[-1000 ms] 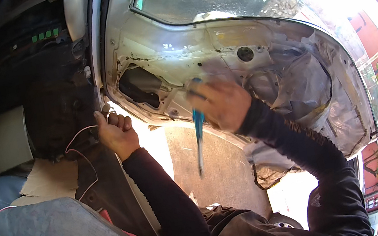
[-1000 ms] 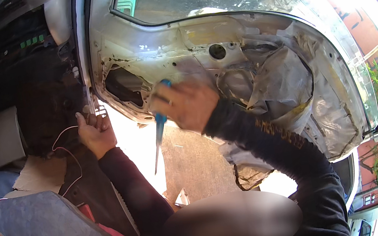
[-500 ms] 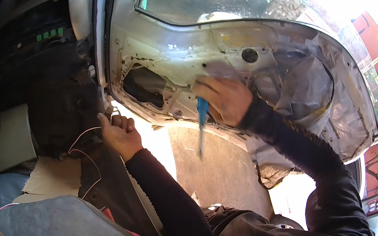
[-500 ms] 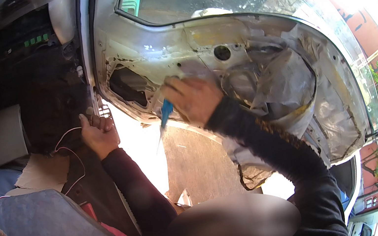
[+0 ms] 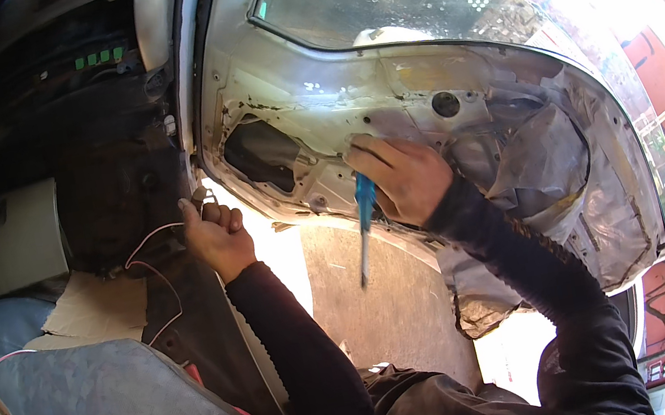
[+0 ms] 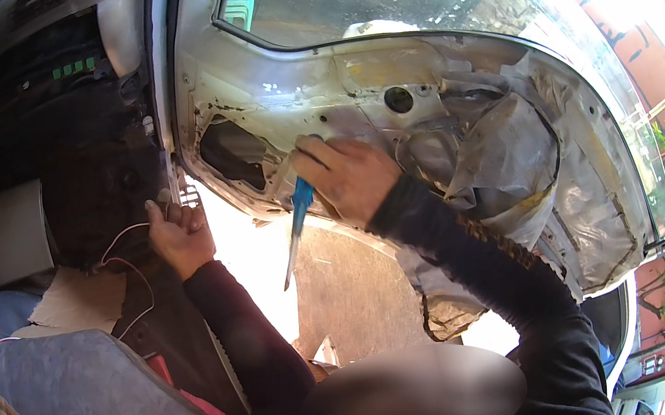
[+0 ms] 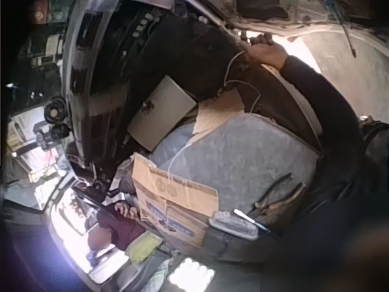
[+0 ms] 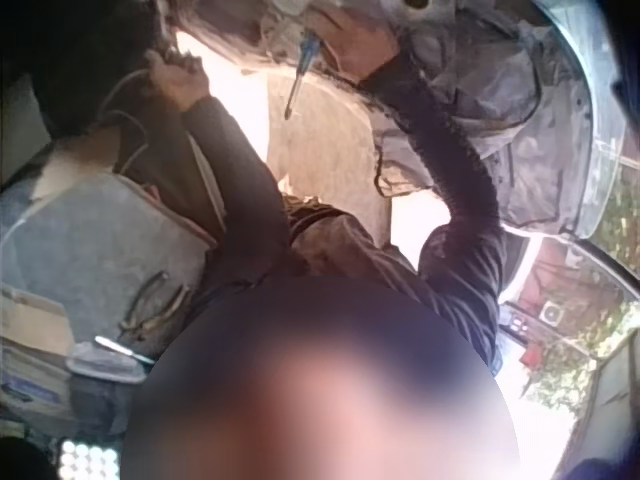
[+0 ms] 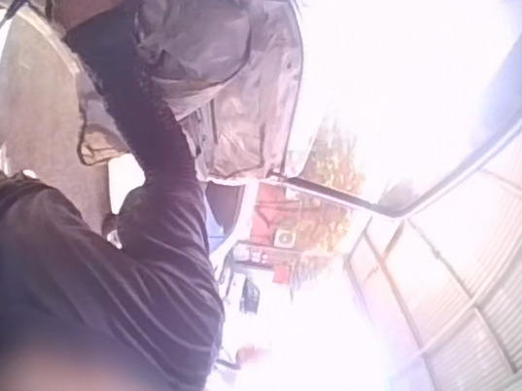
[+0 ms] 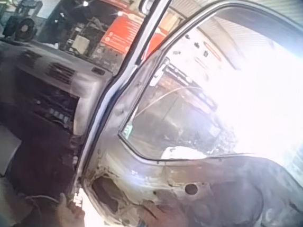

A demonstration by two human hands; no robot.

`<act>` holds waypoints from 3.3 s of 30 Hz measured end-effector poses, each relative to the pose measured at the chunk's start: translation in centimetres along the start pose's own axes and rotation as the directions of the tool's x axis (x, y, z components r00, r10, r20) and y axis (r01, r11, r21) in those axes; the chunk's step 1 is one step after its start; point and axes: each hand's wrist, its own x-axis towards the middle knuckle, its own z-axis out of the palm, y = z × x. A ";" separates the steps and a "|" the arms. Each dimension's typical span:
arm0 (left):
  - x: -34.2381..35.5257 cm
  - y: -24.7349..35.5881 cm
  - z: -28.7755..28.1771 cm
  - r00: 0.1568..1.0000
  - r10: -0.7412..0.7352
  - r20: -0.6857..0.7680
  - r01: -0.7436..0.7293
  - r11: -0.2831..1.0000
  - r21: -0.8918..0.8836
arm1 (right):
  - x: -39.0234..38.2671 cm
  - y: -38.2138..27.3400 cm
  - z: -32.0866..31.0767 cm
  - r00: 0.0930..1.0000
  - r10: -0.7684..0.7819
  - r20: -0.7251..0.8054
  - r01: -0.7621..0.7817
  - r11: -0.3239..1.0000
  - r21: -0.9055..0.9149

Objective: The person removes the interior door panel, manipulates wiring and connectors behind the door, and then reinstalls the door panel. They use a screwdriver and pliers to disconnect and reconnect wires, then align and snap the panel back into place.

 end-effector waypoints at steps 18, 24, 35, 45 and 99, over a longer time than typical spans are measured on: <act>0.2 -0.2 -0.4 0.997 0.011 -0.078 -0.009 1.000 0.025 | -0.7 -1.2 0.2 0.981 0.177 0.084 -0.174 0.984 -0.041; 0.4 0.0 -0.6 1.000 0.018 -0.023 -0.018 1.000 -0.022 | -0.3 -0.1 0.8 0.971 0.204 0.122 -0.192 0.976 -0.105; 0.3 -0.1 -0.9 0.998 0.029 -0.048 -0.029 1.000 -0.004 | 0.5 -0.4 0.3 0.965 0.238 0.105 -0.241 0.970 0.017; 0.5 0.3 -1.0 1.000 0.027 -0.014 -0.027 1.000 -0.001 | 0.9 -1.8 0.3 1.000 -0.012 -0.012 0.012 1.000 -0.011; -2.7 -6.4 -9.5 0.990 -0.130 0.059 0.097 0.912 0.398 | 16.3 -18.7 9.0 0.908 0.133 0.397 -0.379 0.661 0.648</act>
